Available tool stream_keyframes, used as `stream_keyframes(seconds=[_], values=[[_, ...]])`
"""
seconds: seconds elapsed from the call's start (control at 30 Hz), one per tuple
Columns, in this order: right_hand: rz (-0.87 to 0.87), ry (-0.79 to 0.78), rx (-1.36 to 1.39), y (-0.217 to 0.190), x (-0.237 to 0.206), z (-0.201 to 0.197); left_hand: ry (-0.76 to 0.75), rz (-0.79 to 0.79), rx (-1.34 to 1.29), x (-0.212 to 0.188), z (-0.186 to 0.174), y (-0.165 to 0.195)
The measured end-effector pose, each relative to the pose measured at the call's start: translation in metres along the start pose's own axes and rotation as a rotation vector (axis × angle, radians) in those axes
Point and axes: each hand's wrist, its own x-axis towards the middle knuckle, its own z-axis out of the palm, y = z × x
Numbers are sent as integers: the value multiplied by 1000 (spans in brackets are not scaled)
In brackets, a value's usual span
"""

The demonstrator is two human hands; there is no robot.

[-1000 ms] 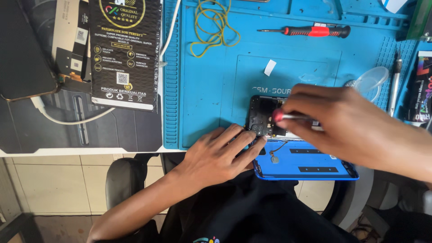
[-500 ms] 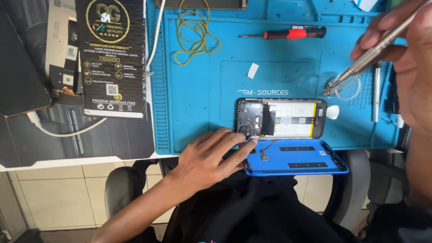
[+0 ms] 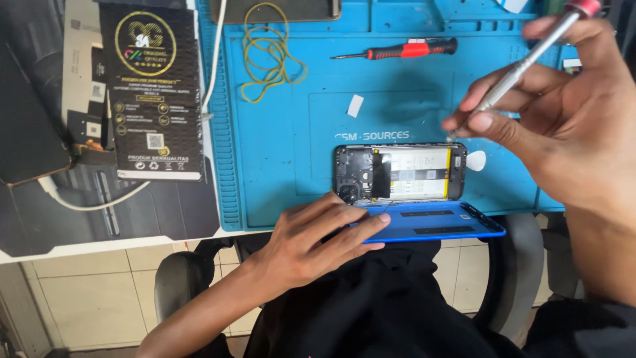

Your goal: The person uses a screwdriver to fasten screws around the camera module of a disassembled blue smartphone, then aligns and snaps the back cover into place. The person inspects the assembled phone by pressing the edges and turning it over.

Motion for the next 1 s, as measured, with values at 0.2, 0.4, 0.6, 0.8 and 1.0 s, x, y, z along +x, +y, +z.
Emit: stream_keyframes(seconds=[0.2,0.4,0.6,0.8,1.0], values=[[-6,112,-48,9,-14,-4,-17,72,52,19,8,-9],[-145,188,-251,17,-29,-8,-22,94,37,23,8,-14],[-146,270,-236,30,-31,-14,-23,95,8,23,10,-17],[-194,301,-297,49,-38,-17,-25,90,5,19,11,-20],[-153,346,-302,67,-59,-24,-34,93,1,21,14,-21]])
